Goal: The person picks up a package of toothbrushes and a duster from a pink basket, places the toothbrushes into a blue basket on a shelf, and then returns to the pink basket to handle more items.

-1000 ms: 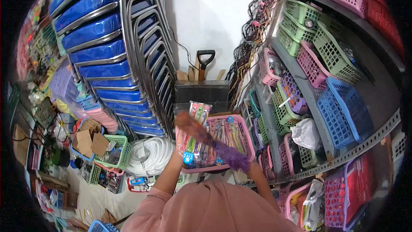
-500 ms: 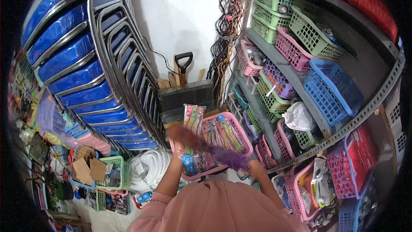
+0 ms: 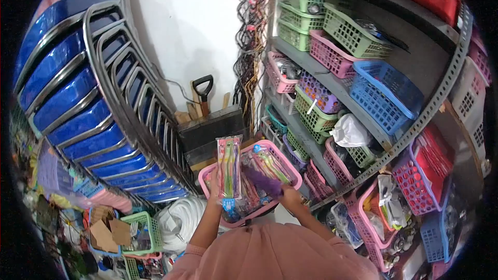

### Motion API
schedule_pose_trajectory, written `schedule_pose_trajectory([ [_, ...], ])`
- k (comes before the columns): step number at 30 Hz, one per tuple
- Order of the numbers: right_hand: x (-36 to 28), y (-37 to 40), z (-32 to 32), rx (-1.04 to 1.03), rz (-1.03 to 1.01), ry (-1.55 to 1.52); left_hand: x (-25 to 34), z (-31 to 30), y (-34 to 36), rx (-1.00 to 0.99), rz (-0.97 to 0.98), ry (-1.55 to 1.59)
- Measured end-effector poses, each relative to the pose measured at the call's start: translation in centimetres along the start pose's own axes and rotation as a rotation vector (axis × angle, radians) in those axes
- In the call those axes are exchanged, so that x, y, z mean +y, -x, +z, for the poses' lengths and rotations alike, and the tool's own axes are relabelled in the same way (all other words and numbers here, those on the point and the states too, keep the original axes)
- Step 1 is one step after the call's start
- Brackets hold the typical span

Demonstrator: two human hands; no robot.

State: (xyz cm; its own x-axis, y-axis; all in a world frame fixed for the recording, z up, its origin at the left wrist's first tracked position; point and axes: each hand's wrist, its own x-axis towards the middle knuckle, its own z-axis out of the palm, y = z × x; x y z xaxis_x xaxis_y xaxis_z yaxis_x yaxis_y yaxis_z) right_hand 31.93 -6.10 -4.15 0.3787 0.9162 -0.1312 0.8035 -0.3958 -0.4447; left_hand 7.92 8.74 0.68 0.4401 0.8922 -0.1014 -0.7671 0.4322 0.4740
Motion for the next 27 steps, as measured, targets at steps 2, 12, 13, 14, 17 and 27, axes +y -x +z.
schedule_pose_trajectory([
  [2, 0.2, -0.2, 1.2, 0.069, -0.280, 0.045, 0.2, 2.1, 0.6, 0.039, 0.006, -0.141],
  [12, -0.6, -0.3, -5.6, -0.127, -0.124, -1.054, -6.3, 6.6, -1.1, -0.128, -0.327, -0.335],
  [13, -1.5, 0.2, -7.9, -0.161, -0.093, -1.075, -6.9, 8.1, -1.0, -0.151, -0.341, -0.335],
  [14, -2.6, 0.9, -10.4, -0.196, -0.060, -1.097, -7.6, 9.9, -0.8, -0.210, -0.334, -0.372],
  [17, -4.2, 1.9, -15.3, -0.028, -0.178, -1.042, -9.7, 14.5, -1.2, -0.420, -0.299, -0.387],
  [27, -2.6, 1.6, -38.7, 0.761, -0.375, -0.520, -12.3, 31.6, -7.2, -0.873, 0.022, -0.688],
])
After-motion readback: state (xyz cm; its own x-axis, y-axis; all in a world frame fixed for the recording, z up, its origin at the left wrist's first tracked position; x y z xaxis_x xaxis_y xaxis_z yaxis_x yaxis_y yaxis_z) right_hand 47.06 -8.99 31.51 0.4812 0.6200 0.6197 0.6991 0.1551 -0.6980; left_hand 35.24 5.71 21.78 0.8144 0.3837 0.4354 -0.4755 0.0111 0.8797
